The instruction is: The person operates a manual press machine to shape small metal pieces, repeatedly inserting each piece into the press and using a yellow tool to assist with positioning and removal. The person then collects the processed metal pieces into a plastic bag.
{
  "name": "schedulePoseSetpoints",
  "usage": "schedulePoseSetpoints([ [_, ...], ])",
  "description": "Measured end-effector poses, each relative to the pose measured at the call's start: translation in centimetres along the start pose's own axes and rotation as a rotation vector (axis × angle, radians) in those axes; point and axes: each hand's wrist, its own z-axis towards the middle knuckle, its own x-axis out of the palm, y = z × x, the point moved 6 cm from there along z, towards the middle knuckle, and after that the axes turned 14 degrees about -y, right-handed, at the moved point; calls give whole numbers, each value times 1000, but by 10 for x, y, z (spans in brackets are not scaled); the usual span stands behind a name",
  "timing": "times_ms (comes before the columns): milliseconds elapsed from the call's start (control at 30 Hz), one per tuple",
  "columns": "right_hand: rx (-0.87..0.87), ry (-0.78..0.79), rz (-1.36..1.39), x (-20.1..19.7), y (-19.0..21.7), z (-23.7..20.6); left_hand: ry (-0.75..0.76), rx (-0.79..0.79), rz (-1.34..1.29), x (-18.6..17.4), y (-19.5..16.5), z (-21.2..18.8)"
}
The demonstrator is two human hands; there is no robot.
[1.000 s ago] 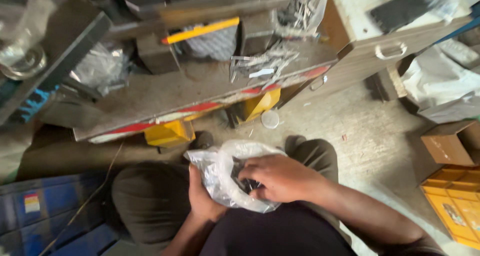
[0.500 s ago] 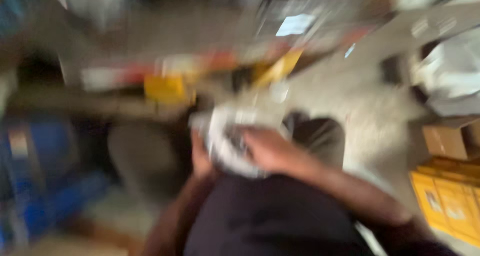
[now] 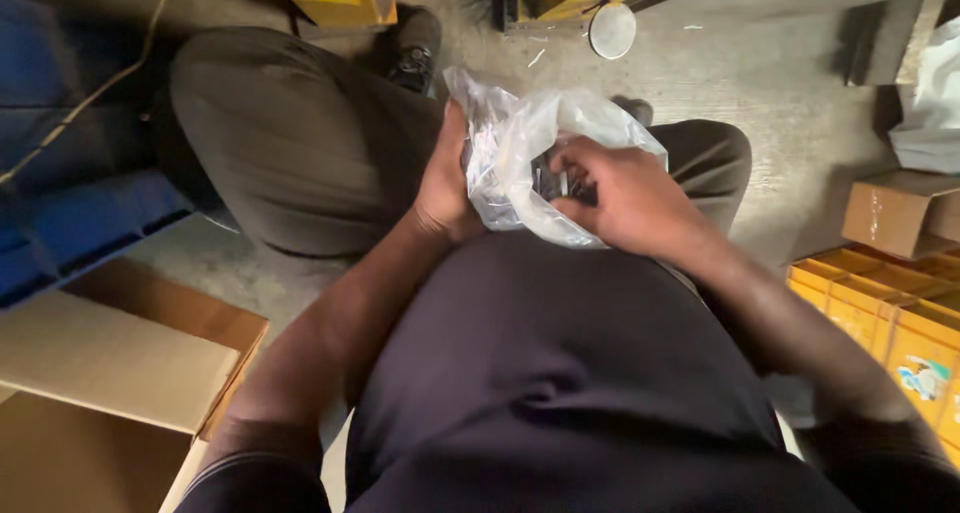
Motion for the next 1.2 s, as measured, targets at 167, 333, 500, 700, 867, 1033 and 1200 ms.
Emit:
schedulePoseSetpoints([
  [167,63,-91,158,-14,15,4,-11,-35,-36,-11,2,11],
  [333,-77,-216,96,-50,51,10,94,-19,-78,-9,-5,7],
  [500,-329,-137,-135,-52,89,28,-76,-154,-32,-27,6,9],
  [700,-313,4,-165,-40,112,55,-26,4,-56,-26,-6,6],
  [867,-278,-77,36,-62,112,41,-33,117,-78,-14,-18,3],
  [1033,130,-49,-127,-61,64,25,-4,109,-158,-14,-23,2],
  [1200,-101,-148,-335,-31,68,24,9,219,21,-15,-25,0],
])
